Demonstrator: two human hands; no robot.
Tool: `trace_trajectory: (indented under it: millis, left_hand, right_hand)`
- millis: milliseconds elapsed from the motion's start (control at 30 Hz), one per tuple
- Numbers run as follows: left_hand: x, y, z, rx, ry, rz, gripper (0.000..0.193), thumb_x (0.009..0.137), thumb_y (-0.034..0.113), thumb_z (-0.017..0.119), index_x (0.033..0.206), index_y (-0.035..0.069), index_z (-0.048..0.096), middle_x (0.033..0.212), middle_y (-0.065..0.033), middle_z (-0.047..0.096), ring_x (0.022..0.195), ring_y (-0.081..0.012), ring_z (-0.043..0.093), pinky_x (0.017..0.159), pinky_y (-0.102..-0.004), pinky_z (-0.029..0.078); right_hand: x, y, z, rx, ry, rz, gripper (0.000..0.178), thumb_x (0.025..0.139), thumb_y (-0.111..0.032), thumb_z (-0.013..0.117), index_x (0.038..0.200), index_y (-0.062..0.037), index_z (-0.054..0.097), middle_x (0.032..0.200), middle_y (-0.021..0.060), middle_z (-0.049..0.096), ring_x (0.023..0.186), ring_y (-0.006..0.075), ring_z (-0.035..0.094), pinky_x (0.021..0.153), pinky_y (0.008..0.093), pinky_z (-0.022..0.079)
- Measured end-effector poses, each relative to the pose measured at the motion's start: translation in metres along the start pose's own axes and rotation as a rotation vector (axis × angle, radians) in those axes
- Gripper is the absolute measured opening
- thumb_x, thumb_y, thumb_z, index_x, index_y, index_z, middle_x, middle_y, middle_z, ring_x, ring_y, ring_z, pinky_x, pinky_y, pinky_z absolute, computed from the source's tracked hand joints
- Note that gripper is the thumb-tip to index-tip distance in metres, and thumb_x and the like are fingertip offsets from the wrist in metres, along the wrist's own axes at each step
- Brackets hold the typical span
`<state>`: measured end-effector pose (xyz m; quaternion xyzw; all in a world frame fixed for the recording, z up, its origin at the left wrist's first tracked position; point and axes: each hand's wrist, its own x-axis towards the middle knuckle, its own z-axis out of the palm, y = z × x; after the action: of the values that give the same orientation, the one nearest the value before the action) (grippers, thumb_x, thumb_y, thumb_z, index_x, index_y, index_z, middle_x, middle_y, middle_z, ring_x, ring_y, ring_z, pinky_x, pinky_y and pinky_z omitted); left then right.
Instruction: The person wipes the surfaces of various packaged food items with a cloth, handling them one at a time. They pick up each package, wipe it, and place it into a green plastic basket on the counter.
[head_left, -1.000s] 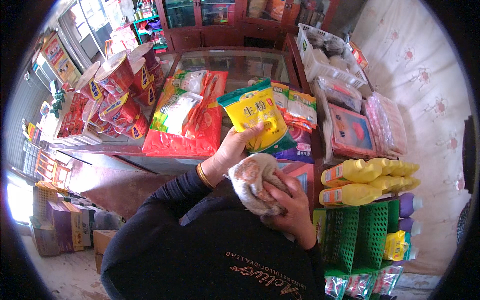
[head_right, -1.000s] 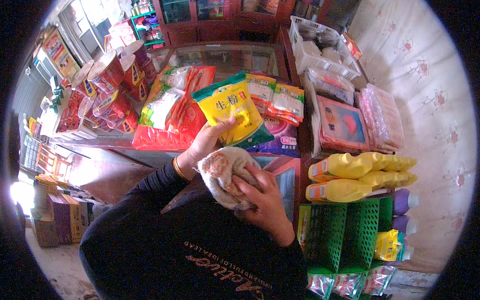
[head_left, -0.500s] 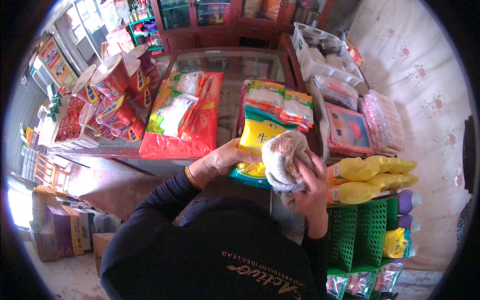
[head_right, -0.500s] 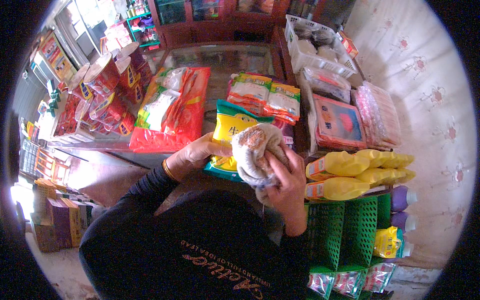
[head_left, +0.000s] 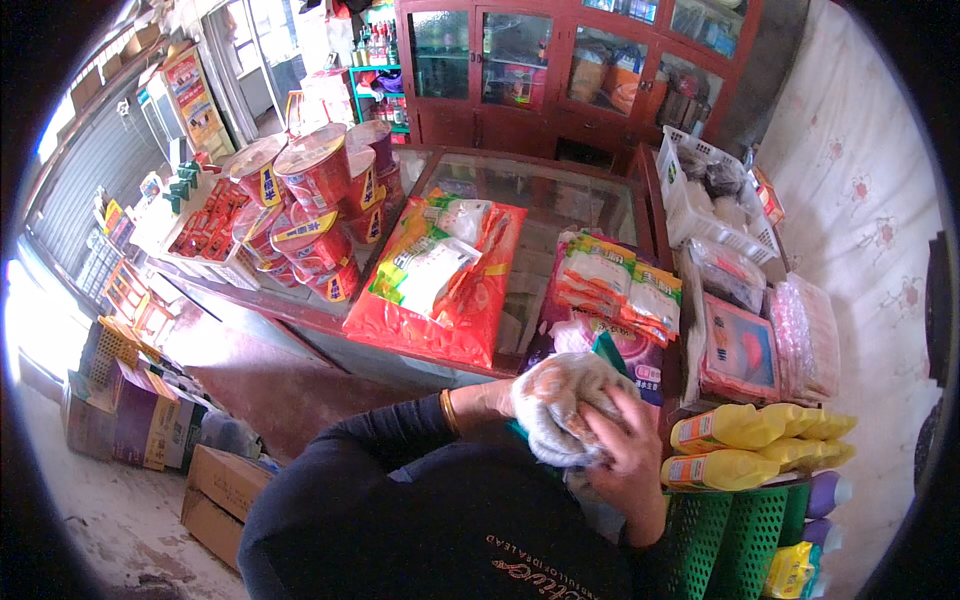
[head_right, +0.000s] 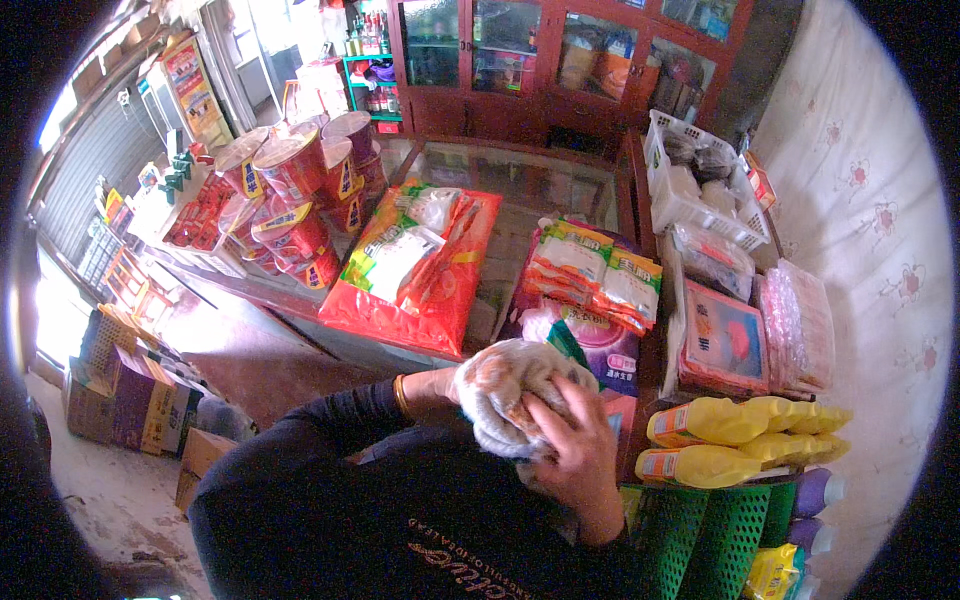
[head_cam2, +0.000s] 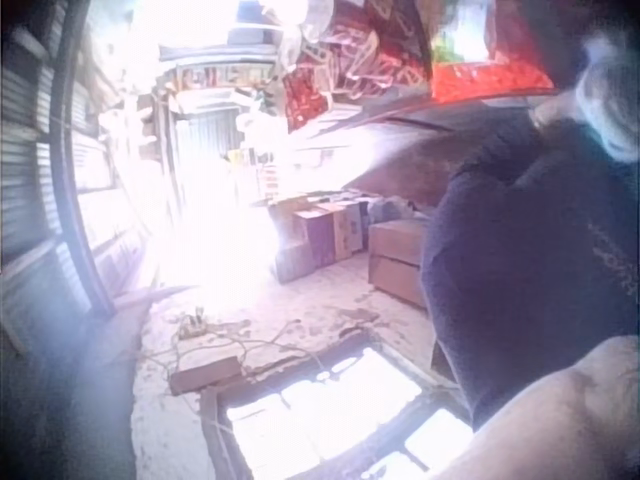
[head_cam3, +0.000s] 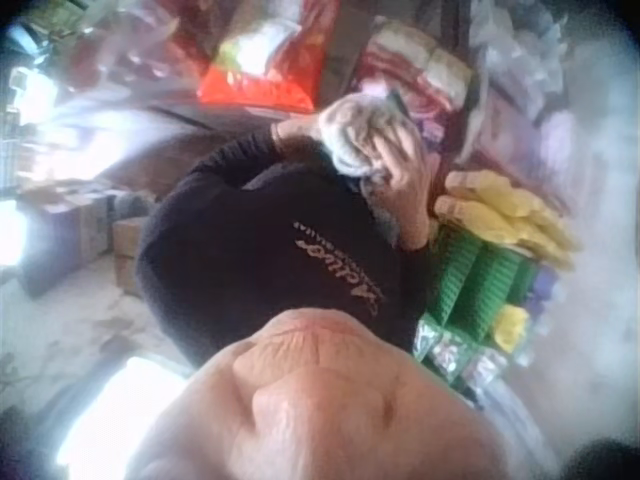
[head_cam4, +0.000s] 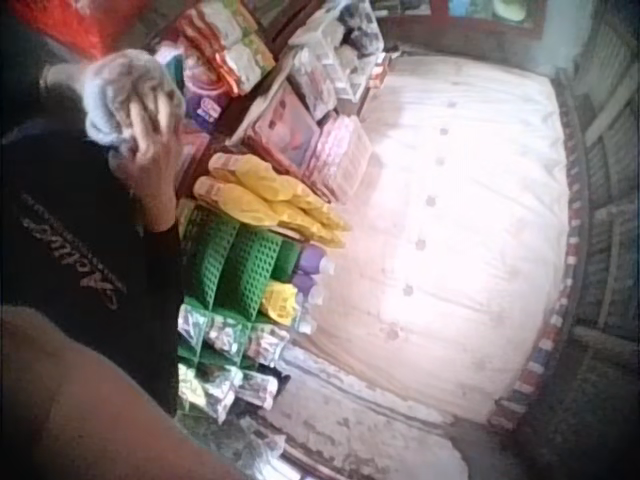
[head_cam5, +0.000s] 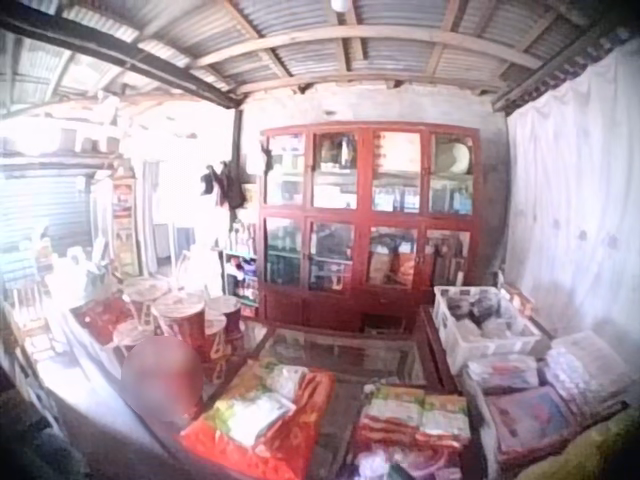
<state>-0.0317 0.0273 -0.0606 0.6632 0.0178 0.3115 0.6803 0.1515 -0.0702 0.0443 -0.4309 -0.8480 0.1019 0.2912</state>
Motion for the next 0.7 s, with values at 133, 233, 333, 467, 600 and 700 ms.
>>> trace_trajectory:
  millis: [133,233,333,467,600,700]
  left_hand:
    - [-0.006,0.023,0.008,0.065,0.048,-0.532,0.068,0.066,0.005,0.080,0.126,0.004,0.047,0.118,-0.0102,0.059,0.109,-0.0204,0.054,0.097,-0.0342,0.043]
    - [-0.015,0.020,0.012,-0.220,0.071,-0.456,0.080,0.068,0.003,0.078,0.134,0.004,0.034,0.122,-0.0110,0.056,0.112,-0.0233,0.054,0.093,-0.0381,0.046]
    - [-0.018,0.016,0.013,-0.250,0.182,-0.500,0.076,0.070,0.003,0.077,0.134,0.004,0.034,0.123,-0.0118,0.056,0.111,-0.0236,0.055,0.092,-0.0386,0.047]
    - [-0.012,0.008,0.015,-0.378,0.228,-0.547,0.062,0.082,0.015,0.067,0.134,0.004,0.035,0.123,-0.0123,0.055,0.111,-0.0226,0.055,0.095,-0.0389,0.045]
    - [-0.021,-0.024,0.012,-0.718,0.218,-0.424,0.058,0.090,0.034,0.055,0.135,0.003,0.036,0.124,-0.0124,0.055,0.112,-0.0228,0.055,0.098,-0.0383,0.043]
    - [-0.040,-0.037,0.004,-0.946,0.162,-0.347,0.063,0.092,0.045,0.048,0.136,0.001,0.036,0.126,-0.0124,0.054,0.114,-0.0229,0.054,0.099,-0.0375,0.042]
  right_hand:
    - [0.003,0.029,0.008,-0.180,0.163,0.107,0.048,0.062,-0.011,0.060,0.109,-0.0081,0.065,0.126,0.0185,0.049,0.115,0.0382,0.047,0.097,0.0443,0.039]
    - [-0.001,0.056,0.004,-0.202,0.249,0.239,0.051,0.062,-0.004,0.059,0.113,-0.0063,0.062,0.126,0.0190,0.049,0.115,0.0375,0.047,0.099,0.0449,0.038]
    - [0.003,0.057,-0.005,-0.269,0.334,0.266,0.050,0.067,-0.004,0.059,0.117,-0.0059,0.059,0.126,0.0196,0.050,0.116,0.0375,0.047,0.100,0.0444,0.037]
    - [0.009,0.029,-0.011,-0.171,0.338,0.167,0.051,0.067,-0.008,0.061,0.118,-0.0053,0.058,0.126,0.0209,0.049,0.115,0.0380,0.048,0.100,0.0448,0.037]
    - [0.011,0.008,0.019,-0.109,0.064,0.092,0.054,0.063,-0.013,0.065,0.117,-0.0071,0.059,0.125,0.0203,0.049,0.113,0.0380,0.048,0.098,0.0464,0.039]
    - [0.007,-0.006,0.026,-0.028,-0.063,0.046,0.056,0.061,-0.016,0.067,0.116,-0.0113,0.060,0.125,0.0181,0.048,0.113,0.0385,0.047,0.095,0.0463,0.041]
